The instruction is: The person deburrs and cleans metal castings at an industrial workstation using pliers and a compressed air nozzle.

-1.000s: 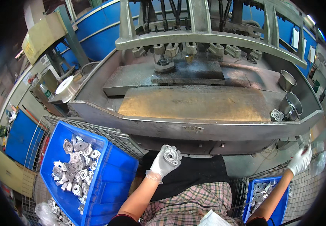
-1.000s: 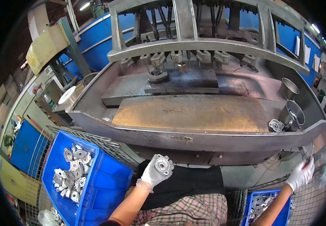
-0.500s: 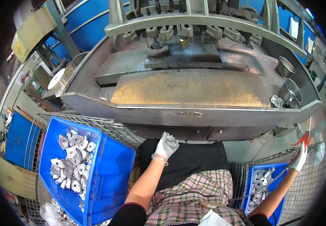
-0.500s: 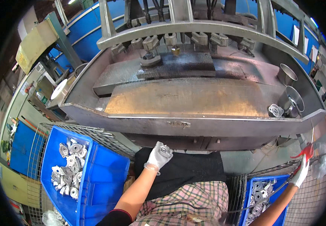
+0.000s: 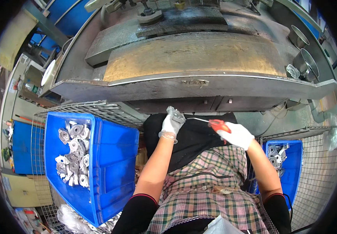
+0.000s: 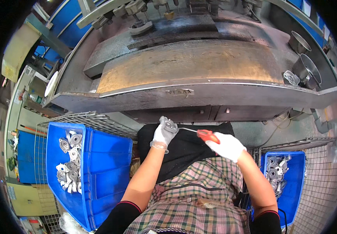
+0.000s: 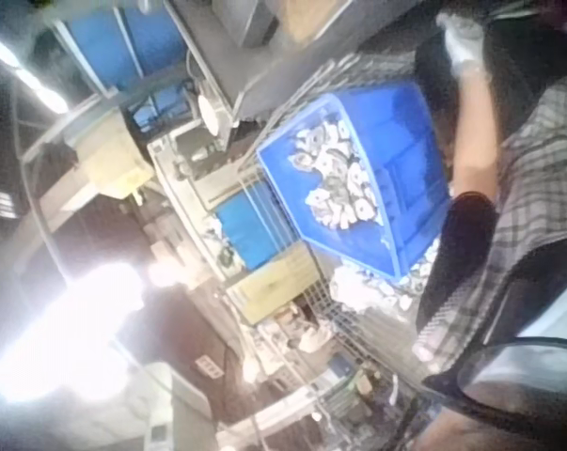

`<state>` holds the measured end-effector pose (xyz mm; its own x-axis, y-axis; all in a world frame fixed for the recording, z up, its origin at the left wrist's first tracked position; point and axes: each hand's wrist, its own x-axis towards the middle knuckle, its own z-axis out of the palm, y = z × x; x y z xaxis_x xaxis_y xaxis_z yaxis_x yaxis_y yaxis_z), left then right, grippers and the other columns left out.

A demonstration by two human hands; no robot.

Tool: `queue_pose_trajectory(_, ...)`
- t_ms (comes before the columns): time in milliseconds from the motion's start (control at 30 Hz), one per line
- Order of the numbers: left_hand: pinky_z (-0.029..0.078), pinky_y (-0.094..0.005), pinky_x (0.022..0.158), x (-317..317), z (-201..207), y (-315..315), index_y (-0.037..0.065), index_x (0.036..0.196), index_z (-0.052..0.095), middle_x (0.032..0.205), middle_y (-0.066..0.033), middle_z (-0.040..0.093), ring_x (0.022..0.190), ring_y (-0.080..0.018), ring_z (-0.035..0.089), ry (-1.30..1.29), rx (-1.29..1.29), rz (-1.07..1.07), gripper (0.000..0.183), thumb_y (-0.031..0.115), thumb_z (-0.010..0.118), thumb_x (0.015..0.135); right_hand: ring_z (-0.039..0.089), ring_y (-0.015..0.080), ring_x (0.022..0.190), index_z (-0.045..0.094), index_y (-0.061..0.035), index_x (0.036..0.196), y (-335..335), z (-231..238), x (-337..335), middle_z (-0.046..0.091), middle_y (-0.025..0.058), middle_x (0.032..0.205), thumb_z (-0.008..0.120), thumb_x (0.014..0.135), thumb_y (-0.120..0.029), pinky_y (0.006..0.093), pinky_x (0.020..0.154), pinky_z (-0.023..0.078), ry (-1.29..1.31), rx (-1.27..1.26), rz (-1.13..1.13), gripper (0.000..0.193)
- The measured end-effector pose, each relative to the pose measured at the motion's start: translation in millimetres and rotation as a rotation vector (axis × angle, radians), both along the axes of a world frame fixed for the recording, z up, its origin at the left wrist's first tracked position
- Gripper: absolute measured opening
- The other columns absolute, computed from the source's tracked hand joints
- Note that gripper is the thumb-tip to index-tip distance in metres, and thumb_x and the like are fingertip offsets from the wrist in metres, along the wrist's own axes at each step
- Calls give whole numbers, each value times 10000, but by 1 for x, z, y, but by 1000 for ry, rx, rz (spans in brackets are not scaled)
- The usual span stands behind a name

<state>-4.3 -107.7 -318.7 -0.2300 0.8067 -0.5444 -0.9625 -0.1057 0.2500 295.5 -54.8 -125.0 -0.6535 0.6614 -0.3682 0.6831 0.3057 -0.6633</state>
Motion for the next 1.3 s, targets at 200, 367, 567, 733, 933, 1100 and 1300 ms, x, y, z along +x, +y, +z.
queue_pose_trajectory(200,409,-510,920,1,-5,-2,220,1059,564,1037,-21,557,933,-284,517,34,-25,2,277,464,587,930,670,280,694,596,-49,898,14,-33,-34,667,118,736,544,912,-457,389,689,504,-62,-158,19,412)
queue_pose_trajectory(367,378,-520,966,5,11,-2,245,1054,563,1032,-21,572,962,-290,530,53,-55,-58,270,489,553,941,660,255,649,589,-50,868,17,-37,-44,653,100,691,544,907,-420,377,662,500,-64,-207,25,375)
queue_pose_trajectory(567,389,-516,952,2,12,-5,235,1064,565,1048,-19,582,975,-281,538,96,-13,-86,270,480,541,952,661,249,655,592,-53,873,20,-43,-52,662,98,698,556,892,-433,369,666,498,-85,-222,35,382)
queue_pose_trajectory(733,408,-503,913,8,15,0,235,1094,564,1070,-19,585,977,-276,545,99,-76,-79,295,492,526,955,666,249,679,594,-54,876,23,-55,-47,669,99,712,553,890,-437,371,673,500,-63,-214,8,386)
queue_pose_trajectory(933,414,-494,899,1,0,-3,247,1097,577,1078,-15,592,979,-275,548,93,-44,-83,296,501,513,958,666,250,666,589,-48,881,28,-71,-46,670,100,715,559,890,-432,367,667,501,-69,-191,10,385)
queue_pose_trajectory(1100,397,-492,924,2,6,-6,255,1087,586,1081,-7,598,997,-267,546,106,-33,-117,291,506,514,956,662,248,649,583,-48,878,28,-73,-48,666,101,705,561,891,-444,361,660,501,-56,-184,16,396)
queue_pose_trajectory(1300,366,-495,949,10,27,-3,281,1092,594,1109,18,607,1043,-245,541,114,-134,-64,338,563,468,954,659,258,651,585,-43,878,22,-54,-65,660,104,698,555,894,-448,365,658,496,42,-241,22,406)
